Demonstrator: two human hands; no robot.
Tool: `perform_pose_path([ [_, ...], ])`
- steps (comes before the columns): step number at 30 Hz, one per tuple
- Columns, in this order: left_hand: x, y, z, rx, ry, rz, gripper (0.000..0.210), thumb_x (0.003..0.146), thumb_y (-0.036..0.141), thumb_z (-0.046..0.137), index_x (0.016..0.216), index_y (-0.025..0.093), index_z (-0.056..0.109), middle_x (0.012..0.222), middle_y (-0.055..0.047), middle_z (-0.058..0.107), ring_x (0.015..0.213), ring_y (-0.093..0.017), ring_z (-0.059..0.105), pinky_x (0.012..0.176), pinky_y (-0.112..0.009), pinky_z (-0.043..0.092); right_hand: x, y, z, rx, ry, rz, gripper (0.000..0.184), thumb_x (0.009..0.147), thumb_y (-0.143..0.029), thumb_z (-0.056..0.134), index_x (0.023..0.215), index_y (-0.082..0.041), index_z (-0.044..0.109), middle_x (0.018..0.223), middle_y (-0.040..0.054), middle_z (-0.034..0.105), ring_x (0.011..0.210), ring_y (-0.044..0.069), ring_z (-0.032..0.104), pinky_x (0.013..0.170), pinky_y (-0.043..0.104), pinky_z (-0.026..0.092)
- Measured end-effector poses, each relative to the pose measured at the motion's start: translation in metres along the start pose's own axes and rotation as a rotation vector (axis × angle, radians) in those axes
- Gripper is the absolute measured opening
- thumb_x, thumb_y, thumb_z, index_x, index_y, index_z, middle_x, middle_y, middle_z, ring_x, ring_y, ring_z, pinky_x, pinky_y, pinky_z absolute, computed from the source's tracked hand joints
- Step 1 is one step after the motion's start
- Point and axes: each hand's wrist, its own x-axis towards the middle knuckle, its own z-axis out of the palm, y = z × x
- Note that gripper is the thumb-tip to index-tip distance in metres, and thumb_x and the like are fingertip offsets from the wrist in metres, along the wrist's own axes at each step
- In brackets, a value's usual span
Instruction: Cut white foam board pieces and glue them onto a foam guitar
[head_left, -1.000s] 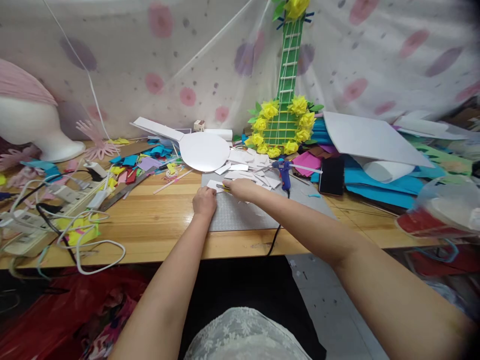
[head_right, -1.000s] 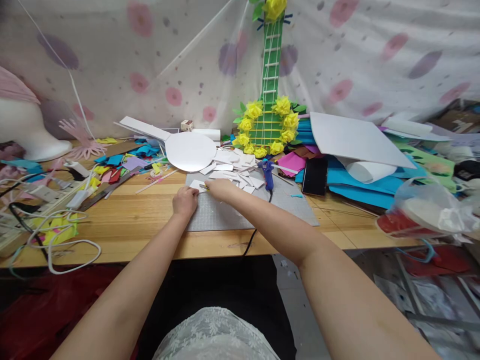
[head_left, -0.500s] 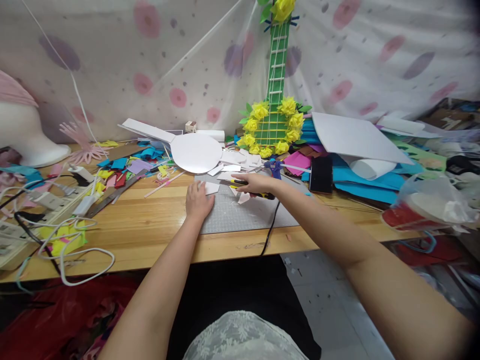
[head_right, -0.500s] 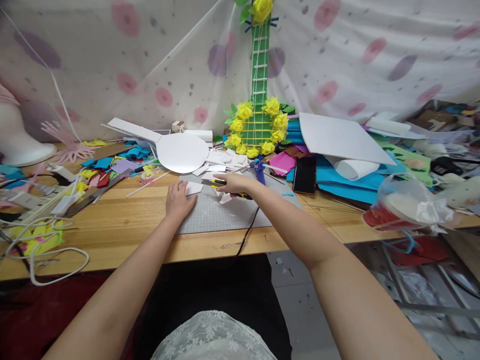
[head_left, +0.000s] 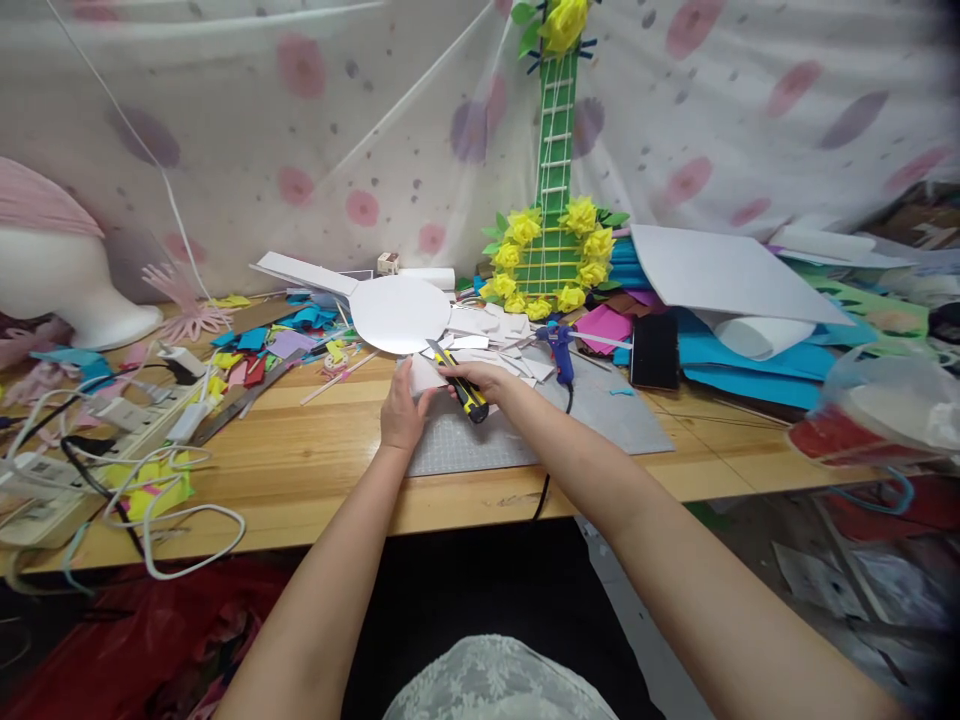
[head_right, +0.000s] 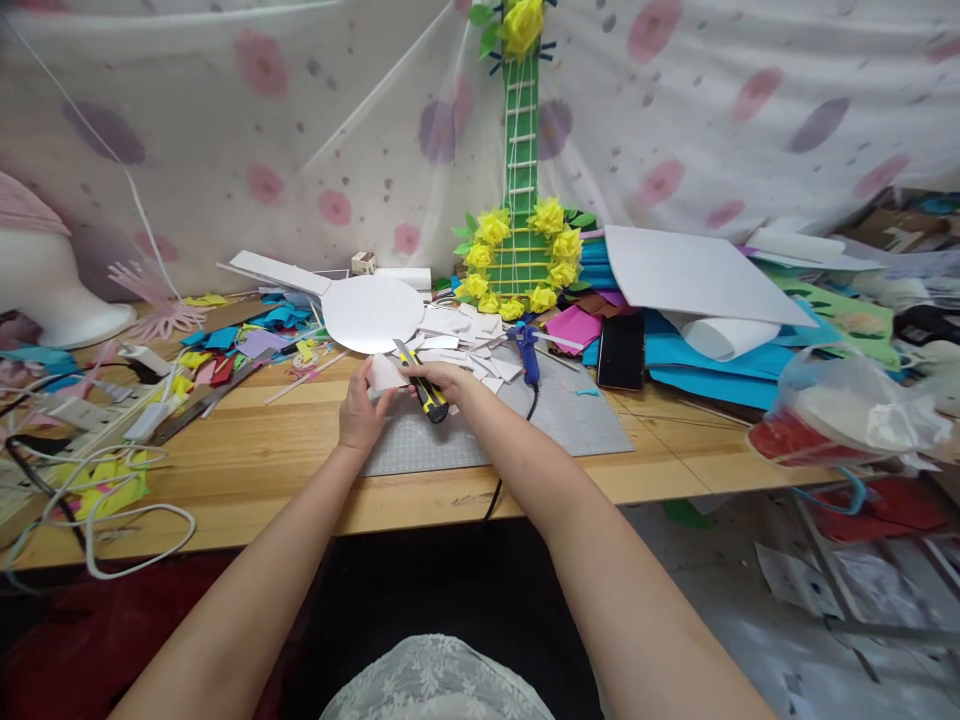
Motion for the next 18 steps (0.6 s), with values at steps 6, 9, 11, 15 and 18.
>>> perform_pose_path([
  [6,0.000,-0.003,0.004,0.060,-0.010,-0.012,0.035,0.074,0.019,0.060,0.109,0.017,0.055,0.120,-0.014,0.050,0.110,-0.025,0.053,0.089,-0.038,0.047,0.009,0.006,0.008,-0.164,0.208,-0.302,0.022,0.068,-0.007,0.062,0.082,-0.018,0.048,0.050,-0.0070,0.050,0.042,0.008,0.047,0.045,0.021,0.044],
  [9,-0.001,-0.004,0.006,0.077,-0.022,-0.028,0.035,0.072,0.017,0.062,0.107,0.015,0.056,0.120,-0.015,0.049,0.108,-0.026,0.053,0.089,-0.038,0.048,0.016,0.007,0.006,-0.441,0.367,-0.398,0.036,0.065,-0.015,0.065,0.097,-0.019,0.050,0.060,-0.0059,0.054,0.045,0.010,0.052,0.049,0.024,0.045],
  [11,0.000,-0.004,0.006,0.076,-0.027,-0.024,0.035,0.074,0.018,0.061,0.108,0.015,0.056,0.121,-0.016,0.048,0.111,-0.026,0.052,0.091,-0.038,0.047,0.021,0.004,-0.002,-0.544,0.480,-0.424,0.043,0.064,-0.019,0.065,0.104,-0.021,0.049,0.069,-0.0042,0.059,0.049,0.011,0.056,0.053,0.025,0.047],
  [15,0.000,-0.001,0.005,0.050,-0.085,0.037,0.041,0.080,0.023,0.053,0.120,0.014,0.049,0.133,-0.017,0.042,0.125,-0.025,0.041,0.097,-0.038,0.042,0.027,-0.012,-0.028,-0.499,0.669,-0.472,0.035,0.068,-0.022,0.059,0.101,-0.020,0.050,0.078,-0.0013,0.061,0.053,0.010,0.058,0.055,0.024,0.048],
  [18,0.002,0.002,0.003,0.010,-0.220,0.143,0.054,0.083,0.028,0.047,0.134,0.017,0.034,0.144,-0.014,0.029,0.132,-0.022,0.031,0.101,-0.037,0.039,0.023,-0.015,-0.047,-0.418,0.691,-0.478,0.029,0.067,-0.022,0.059,0.094,-0.019,0.050,0.076,-0.0008,0.060,0.052,0.010,0.058,0.052,0.023,0.047],
])
